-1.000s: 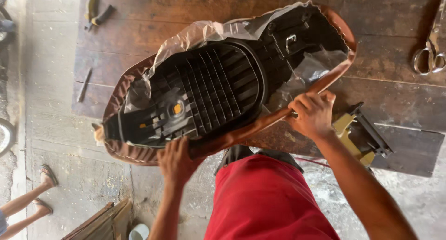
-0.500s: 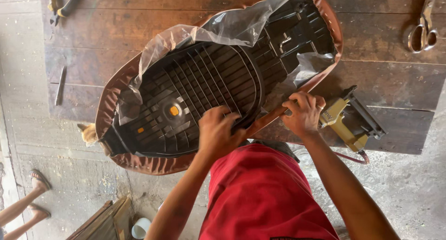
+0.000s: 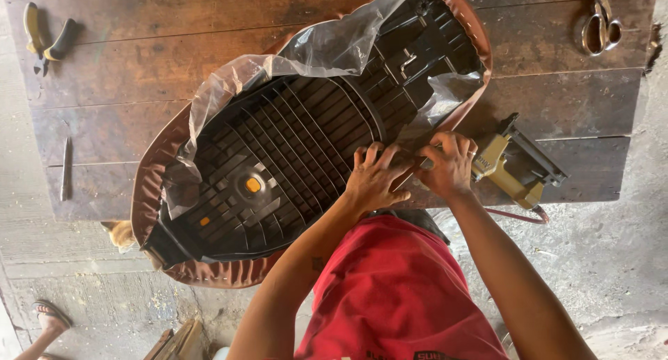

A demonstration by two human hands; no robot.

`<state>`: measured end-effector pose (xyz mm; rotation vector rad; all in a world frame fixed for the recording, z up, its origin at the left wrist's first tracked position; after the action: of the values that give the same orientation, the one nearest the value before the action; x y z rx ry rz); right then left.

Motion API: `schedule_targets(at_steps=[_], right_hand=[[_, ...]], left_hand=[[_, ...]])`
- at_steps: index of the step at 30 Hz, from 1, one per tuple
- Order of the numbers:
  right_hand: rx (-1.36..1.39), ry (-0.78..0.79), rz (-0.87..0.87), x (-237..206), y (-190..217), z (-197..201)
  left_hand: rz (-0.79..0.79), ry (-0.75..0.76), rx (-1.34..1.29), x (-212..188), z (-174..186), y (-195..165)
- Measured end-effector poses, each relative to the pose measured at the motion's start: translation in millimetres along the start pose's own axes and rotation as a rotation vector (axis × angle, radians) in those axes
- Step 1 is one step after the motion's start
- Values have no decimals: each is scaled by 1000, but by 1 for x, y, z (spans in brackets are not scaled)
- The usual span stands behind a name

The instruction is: The person staples brown upholstery fabric to the underside of a motorcycle seat using a pneumatic staple gun. They repeatedly pull the fabric taut, fire staples along the perimeter, and flip the seat to check fit and tension.

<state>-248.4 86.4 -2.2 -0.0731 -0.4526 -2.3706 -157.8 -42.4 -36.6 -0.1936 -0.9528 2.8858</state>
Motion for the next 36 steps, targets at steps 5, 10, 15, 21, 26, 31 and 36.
schedule_targets(at_steps=[5, 10, 15, 21, 26, 31, 36], right_hand=[[-12, -20, -4, 2, 6, 1], [-85, 69, -66, 5, 14, -3], [-20, 351, -371, -19, -20, 9], [-160, 326, -625, -67, -74, 44], [-109, 447, -566, -55, -79, 14], [-210, 473, -596, -31, -77, 18], [-270, 544, -510, -25, -60, 55]], left_hand=[[51, 111, 11, 6, -3, 8], [110, 237, 17, 12, -7, 17], [79, 225, 24, 12, -6, 22], [74, 271, 20, 14, -10, 30], [68, 256, -16, 13, -10, 32], [63, 256, 6, 11, -8, 34], [36, 228, -15, 12, -5, 39]])
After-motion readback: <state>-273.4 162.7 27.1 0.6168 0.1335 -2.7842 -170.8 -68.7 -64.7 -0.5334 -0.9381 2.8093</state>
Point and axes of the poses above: each hand's wrist, its own x-axis towards the middle knuckle, its own z-axis out of the back of the hand, y = z × x, the point moved 5 cm from there along x, towards the middle knuckle, and after that the axes turned 2 degrees about -x, right-handed, at the moved point
